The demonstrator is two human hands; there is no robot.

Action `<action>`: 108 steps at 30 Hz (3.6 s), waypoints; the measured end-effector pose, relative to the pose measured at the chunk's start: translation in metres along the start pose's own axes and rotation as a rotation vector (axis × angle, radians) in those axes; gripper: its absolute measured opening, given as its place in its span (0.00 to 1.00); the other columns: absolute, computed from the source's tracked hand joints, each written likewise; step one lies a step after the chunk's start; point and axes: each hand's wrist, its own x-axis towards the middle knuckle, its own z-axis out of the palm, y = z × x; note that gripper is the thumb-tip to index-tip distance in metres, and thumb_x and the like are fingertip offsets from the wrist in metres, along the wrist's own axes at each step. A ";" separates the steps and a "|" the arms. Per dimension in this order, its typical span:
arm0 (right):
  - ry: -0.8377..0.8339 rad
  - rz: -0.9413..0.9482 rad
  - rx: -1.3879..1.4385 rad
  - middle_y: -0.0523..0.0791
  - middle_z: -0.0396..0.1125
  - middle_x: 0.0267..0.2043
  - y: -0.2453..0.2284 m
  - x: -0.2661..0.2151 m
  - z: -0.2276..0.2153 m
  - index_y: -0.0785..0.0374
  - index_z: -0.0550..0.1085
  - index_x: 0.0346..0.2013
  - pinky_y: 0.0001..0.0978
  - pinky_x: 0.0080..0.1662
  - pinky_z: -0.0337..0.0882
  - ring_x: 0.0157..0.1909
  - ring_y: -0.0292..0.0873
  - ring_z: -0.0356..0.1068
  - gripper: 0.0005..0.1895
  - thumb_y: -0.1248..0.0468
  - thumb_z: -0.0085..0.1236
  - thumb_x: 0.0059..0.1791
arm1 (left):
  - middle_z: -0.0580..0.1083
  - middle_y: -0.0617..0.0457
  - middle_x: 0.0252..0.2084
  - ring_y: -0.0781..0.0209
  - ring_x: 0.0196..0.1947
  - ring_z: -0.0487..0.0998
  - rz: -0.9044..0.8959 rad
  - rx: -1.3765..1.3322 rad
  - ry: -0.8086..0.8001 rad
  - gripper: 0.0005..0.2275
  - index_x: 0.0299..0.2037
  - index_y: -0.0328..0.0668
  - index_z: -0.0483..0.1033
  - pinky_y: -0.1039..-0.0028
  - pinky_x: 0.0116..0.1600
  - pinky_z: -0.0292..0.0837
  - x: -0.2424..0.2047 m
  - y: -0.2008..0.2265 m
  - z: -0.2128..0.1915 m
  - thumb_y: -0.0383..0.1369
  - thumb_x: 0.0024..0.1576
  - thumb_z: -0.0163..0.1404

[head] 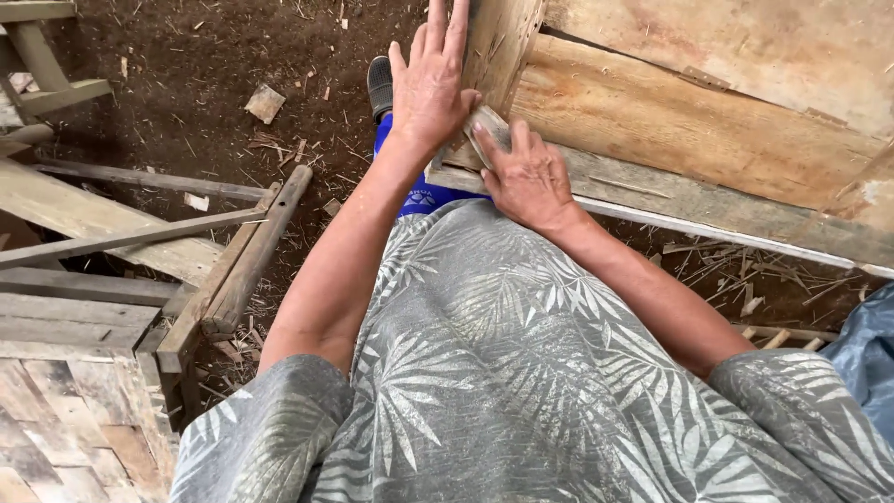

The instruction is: Applying adhesive to thin wooden strips and fitting them into gaps on a wooden panel to repair or finish the surface.

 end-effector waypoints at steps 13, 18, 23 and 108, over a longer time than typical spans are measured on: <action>-0.079 -0.216 -0.269 0.47 0.63 0.48 0.055 -0.046 -0.010 0.35 0.64 0.71 0.35 0.37 0.62 0.37 0.42 0.64 0.30 0.55 0.43 0.53 | 0.31 0.44 0.82 0.50 0.78 0.65 -0.036 0.030 0.174 0.57 0.80 0.53 0.24 0.38 0.75 0.57 -0.015 -0.003 0.039 0.52 0.61 0.69; -0.350 -0.191 0.037 0.52 0.61 0.53 0.069 -0.038 -0.027 0.37 0.67 0.70 0.48 0.48 0.66 0.49 0.54 0.66 0.33 0.58 0.49 0.49 | 0.33 0.45 0.82 0.53 0.79 0.63 -0.098 -0.087 0.184 0.56 0.79 0.56 0.24 0.38 0.76 0.53 -0.029 -0.002 0.028 0.45 0.60 0.69; 0.067 -0.435 0.077 0.50 0.63 0.43 0.045 -0.007 -0.004 0.36 0.58 0.76 0.41 0.41 0.73 0.38 0.48 0.66 0.37 0.64 0.48 0.53 | 0.34 0.49 0.82 0.47 0.77 0.65 -0.182 -0.356 0.123 0.54 0.78 0.62 0.27 0.31 0.74 0.44 -0.042 0.003 0.018 0.36 0.58 0.69; 0.115 -0.246 -0.349 0.46 0.61 0.42 0.330 -0.101 0.010 0.37 0.73 0.65 0.33 0.30 0.59 0.36 0.44 0.58 0.35 0.64 0.52 0.42 | 0.48 0.39 0.80 0.34 0.77 0.41 0.095 -0.060 0.111 0.39 0.79 0.51 0.42 0.40 0.74 0.30 0.078 0.212 0.050 0.67 0.64 0.19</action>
